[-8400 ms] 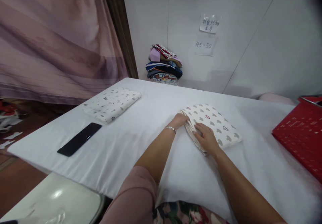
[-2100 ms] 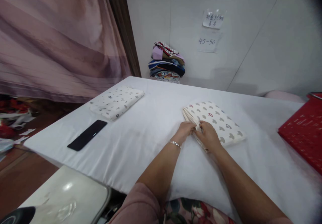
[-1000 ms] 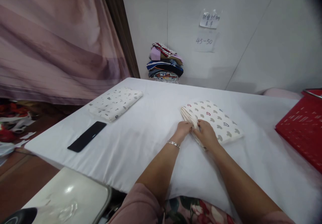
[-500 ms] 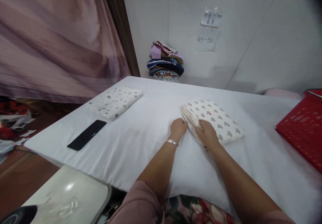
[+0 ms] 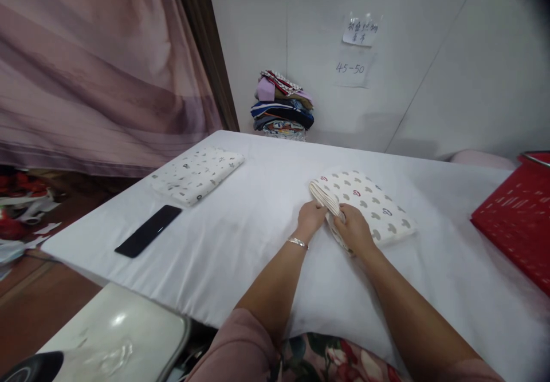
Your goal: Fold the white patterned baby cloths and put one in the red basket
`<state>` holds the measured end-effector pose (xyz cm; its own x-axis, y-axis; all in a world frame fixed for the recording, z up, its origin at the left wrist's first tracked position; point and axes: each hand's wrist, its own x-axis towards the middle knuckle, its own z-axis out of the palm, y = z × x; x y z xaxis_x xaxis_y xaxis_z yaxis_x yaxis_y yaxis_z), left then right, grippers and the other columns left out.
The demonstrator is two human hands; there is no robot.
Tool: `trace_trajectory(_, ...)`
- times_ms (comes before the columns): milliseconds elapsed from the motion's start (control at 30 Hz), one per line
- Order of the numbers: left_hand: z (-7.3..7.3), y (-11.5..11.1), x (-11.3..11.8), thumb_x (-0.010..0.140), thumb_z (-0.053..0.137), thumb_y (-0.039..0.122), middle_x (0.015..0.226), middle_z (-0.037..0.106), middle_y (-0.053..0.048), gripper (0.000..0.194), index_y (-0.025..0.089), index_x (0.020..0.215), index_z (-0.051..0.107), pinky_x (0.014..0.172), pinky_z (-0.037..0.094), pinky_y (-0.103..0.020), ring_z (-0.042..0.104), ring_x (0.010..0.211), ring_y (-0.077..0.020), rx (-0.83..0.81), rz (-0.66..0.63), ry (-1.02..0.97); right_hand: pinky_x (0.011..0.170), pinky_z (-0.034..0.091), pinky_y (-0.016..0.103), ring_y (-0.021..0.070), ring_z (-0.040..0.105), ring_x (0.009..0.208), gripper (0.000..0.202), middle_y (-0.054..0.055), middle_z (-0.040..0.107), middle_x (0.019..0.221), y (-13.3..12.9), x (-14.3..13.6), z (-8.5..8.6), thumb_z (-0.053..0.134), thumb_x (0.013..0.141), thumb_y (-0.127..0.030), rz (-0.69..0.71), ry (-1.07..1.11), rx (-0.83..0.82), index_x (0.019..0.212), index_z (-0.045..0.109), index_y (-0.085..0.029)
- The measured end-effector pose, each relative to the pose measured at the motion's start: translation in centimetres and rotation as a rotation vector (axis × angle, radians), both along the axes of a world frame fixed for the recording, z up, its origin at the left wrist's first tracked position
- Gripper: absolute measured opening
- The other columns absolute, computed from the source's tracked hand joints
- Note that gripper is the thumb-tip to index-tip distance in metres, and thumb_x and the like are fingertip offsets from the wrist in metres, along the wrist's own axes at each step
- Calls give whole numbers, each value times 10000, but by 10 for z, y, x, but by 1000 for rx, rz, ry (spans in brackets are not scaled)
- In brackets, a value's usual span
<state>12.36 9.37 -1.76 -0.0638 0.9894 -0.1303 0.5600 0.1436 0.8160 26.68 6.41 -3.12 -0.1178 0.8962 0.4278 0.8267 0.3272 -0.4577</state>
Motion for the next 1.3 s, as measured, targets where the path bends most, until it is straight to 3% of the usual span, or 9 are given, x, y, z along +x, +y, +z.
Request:
trace_trajectory(133,0,-4,2,722,543,268,628,598,1,166,180,583,567,551,331,-228,507,601,-122,43,13,-49,859,422,383,248,544,964,217,114,616,1027,0,-1,-1,454,801,-291,-14,-3,-15,952,558,-175)
trace_trajectory(367,-4,-4,5,671,548,201,426,403,57,195,165,501,460,435,232,-207,335,424,-64,-206,-61,-593,848,426,371,246,546,962,211,115,618,1014,1,-1,-2,464,814,-317,-32,-41,15,935,555,-170)
trace_trajectory(700,12,-9,0,660,561,195,426,269,83,277,195,510,328,393,138,-205,212,379,-35,-299,-74,-748,853,410,369,274,521,1007,245,144,586,1050,-2,-4,4,536,762,-328,-13,-206,-37,936,525,-156)
trace_trajectory(800,13,-6,-4,671,577,226,437,267,83,242,185,522,390,410,153,-212,215,396,-45,-303,-115,-654,815,414,355,258,531,950,195,125,594,985,-3,-4,6,488,767,-250,-32,-213,-52,933,526,-157)
trace_trajectory(967,5,1,-14,693,581,247,461,381,41,267,171,471,454,483,253,-226,350,479,-81,-110,-18,-190,805,412,331,238,538,930,203,99,605,949,-4,-3,11,442,799,-225,-76,-135,-90,964,544,-163)
trace_trajectory(1033,0,4,-14,711,573,280,458,408,29,303,172,453,454,489,259,-235,379,489,-92,-107,-38,-88,810,412,331,238,539,938,212,99,608,959,-4,-3,11,442,811,-242,-77,-117,-93,975,550,-163)
trace_trajectory(1167,-13,7,-6,738,561,357,476,481,12,312,161,499,523,478,294,-231,428,476,-98,-166,-103,-117,817,411,335,241,539,940,236,103,610,960,-3,-3,7,454,806,-253,-88,-111,-69,997,555,-156)
trace_trajectory(1300,-21,9,1,725,576,329,500,525,6,238,153,565,582,493,331,-219,463,493,-102,-182,-101,-154,789,412,335,240,537,909,219,102,609,938,-3,-3,5,447,798,-247,-77,-123,-41,967,556,-158)
